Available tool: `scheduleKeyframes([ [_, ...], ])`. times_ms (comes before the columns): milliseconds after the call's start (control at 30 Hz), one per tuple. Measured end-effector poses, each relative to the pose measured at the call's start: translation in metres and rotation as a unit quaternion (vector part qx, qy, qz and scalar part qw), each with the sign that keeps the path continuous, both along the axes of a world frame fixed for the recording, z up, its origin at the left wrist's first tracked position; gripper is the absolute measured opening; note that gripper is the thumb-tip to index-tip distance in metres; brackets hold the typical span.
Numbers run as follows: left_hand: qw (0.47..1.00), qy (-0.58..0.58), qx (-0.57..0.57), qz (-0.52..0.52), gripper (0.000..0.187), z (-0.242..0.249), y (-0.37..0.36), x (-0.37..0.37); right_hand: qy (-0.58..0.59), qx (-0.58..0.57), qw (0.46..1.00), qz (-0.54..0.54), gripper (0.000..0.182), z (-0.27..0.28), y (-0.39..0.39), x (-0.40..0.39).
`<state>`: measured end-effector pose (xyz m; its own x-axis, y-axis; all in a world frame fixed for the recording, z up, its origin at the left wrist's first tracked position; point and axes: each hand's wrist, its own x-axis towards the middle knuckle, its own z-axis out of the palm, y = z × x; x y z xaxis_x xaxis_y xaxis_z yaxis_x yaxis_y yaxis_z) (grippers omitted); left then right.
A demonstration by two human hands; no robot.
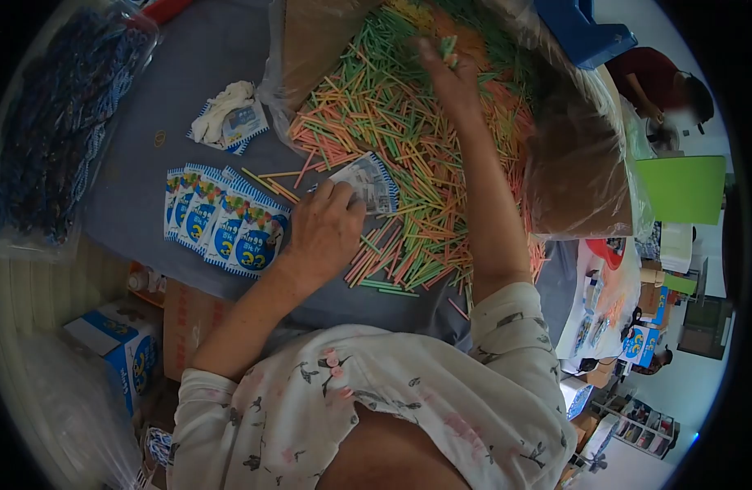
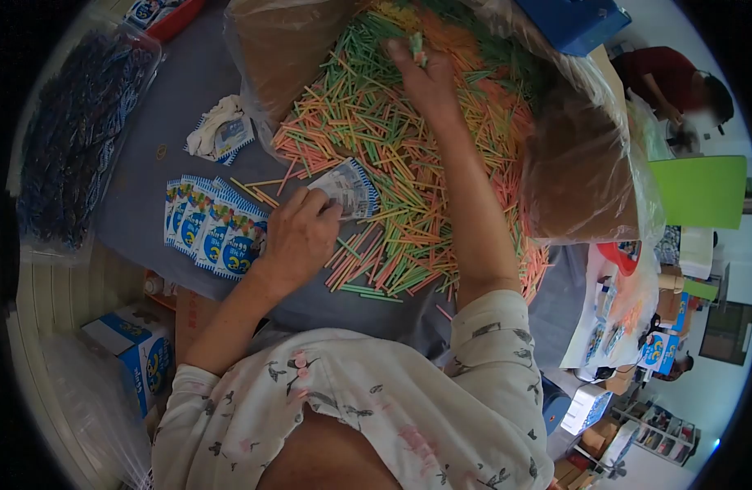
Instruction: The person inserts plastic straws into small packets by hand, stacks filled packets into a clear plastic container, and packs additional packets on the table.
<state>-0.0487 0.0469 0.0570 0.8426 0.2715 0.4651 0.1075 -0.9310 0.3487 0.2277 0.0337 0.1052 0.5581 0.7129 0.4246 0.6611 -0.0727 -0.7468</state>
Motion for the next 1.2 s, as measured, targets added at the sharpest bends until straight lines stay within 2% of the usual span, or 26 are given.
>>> scheduleKeyframes([
  [33,1.000,-0.020,-0.019,0.000,0.007,0.000,0.002,0.001,0.015,0.079,0.996,0.024,0.034,0.001,-0.003,-0.004],
  [133,0.998,-0.050,-0.040,-0.014,0.007,0.007,0.010,0.001,0.029,0.107,0.989,0.093,0.030,0.013,-0.018,-0.012],
  [167,0.997,-0.059,-0.042,-0.026,0.017,0.008,0.012,0.000,0.033,0.106,0.990,0.084,0.030,0.005,-0.021,-0.013],
  [233,0.999,-0.033,-0.030,-0.028,0.018,0.001,0.011,-0.002,0.089,-0.007,0.989,0.121,0.025,-0.026,-0.023,-0.017],
  [267,1.000,-0.019,-0.011,-0.022,0.020,-0.002,0.009,-0.003,0.098,-0.008,0.989,0.110,0.025,-0.041,-0.026,-0.016],
  [300,0.999,-0.015,-0.012,-0.032,0.020,0.000,0.005,-0.005,-0.140,0.001,0.986,0.093,0.025,-0.049,-0.026,-0.015],
  [333,0.998,-0.006,-0.049,-0.027,0.019,0.004,0.003,-0.007,-0.375,0.008,0.924,0.077,0.025,-0.051,-0.024,-0.011],
  [367,0.996,0.003,-0.087,-0.017,0.019,0.007,0.002,-0.008,-0.375,0.008,0.924,0.079,0.025,-0.052,-0.026,-0.005],
  [400,0.996,0.005,-0.090,-0.013,0.019,0.010,0.001,-0.010,-0.126,-0.020,0.988,0.089,0.025,-0.046,-0.030,-0.008],
  [433,0.995,0.010,-0.091,-0.027,0.016,0.013,0.003,-0.011,0.131,-0.047,0.986,0.094,0.025,-0.038,-0.031,-0.011],
  [467,0.995,0.013,-0.089,-0.039,0.013,0.015,0.005,-0.012,0.132,-0.046,0.985,0.102,0.025,-0.032,-0.031,-0.016],
  [500,0.996,0.013,-0.086,-0.033,0.013,0.013,0.009,-0.011,0.177,0.016,0.977,0.116,0.024,-0.025,-0.033,-0.022],
  [533,0.989,-0.006,-0.147,-0.028,0.011,0.008,0.013,-0.009,0.221,0.078,0.964,0.126,0.023,-0.017,-0.036,-0.029],
  [567,0.978,-0.026,-0.207,-0.026,0.009,0.006,0.016,-0.006,0.220,0.081,0.964,0.125,0.023,-0.009,-0.039,-0.034],
  [600,0.978,-0.026,-0.205,-0.032,0.009,0.008,0.019,-0.005,0.201,0.073,0.969,0.122,0.023,0.001,-0.045,-0.037],
  [667,0.911,-0.054,-0.408,-0.036,0.016,0.014,0.022,-0.004,0.180,0.063,0.975,0.111,0.023,0.020,-0.059,-0.049],
  [733,0.894,-0.077,-0.439,-0.039,0.017,0.017,0.019,0.005,0.384,0.168,0.885,0.205,0.028,0.035,-0.067,-0.064],
  [767,0.878,-0.100,-0.466,-0.034,0.019,0.019,0.019,0.009,0.383,0.169,0.885,0.206,0.028,0.034,-0.069,-0.065],
  [833,0.866,-0.119,-0.483,-0.042,0.018,0.020,0.013,0.020,0.463,0.210,0.812,0.286,0.035,0.031,-0.075,-0.066],
  [900,0.852,-0.136,-0.502,-0.052,0.017,0.022,0.009,0.026,0.439,0.206,0.825,0.290,0.039,0.035,-0.080,-0.076],
  [967,0.791,-0.121,-0.597,-0.062,0.016,0.024,0.006,0.031,0.415,0.200,0.839,0.290,0.043,0.043,-0.089,-0.085],
  [1033,0.783,-0.132,-0.603,-0.077,0.016,0.021,0.003,0.035,0.229,0.043,0.951,0.205,0.068,0.053,-0.096,-0.093],
  [1067,0.774,-0.147,-0.610,-0.089,0.016,0.020,0.002,0.037,0.227,0.045,0.951,0.204,0.068,0.053,-0.097,-0.095],
  [1133,0.778,-0.154,-0.601,-0.099,0.016,0.017,0.000,0.039,0.130,0.001,0.975,0.181,0.080,0.053,-0.096,-0.098],
  [1167,0.780,-0.162,-0.595,-0.108,0.016,0.016,0.000,0.040,0.129,0.002,0.975,0.182,0.080,0.048,-0.096,-0.096],
  [1200,0.780,-0.163,-0.594,-0.107,0.016,0.016,-0.001,0.041,0.170,0.033,0.966,0.190,0.071,0.040,-0.097,-0.093],
])
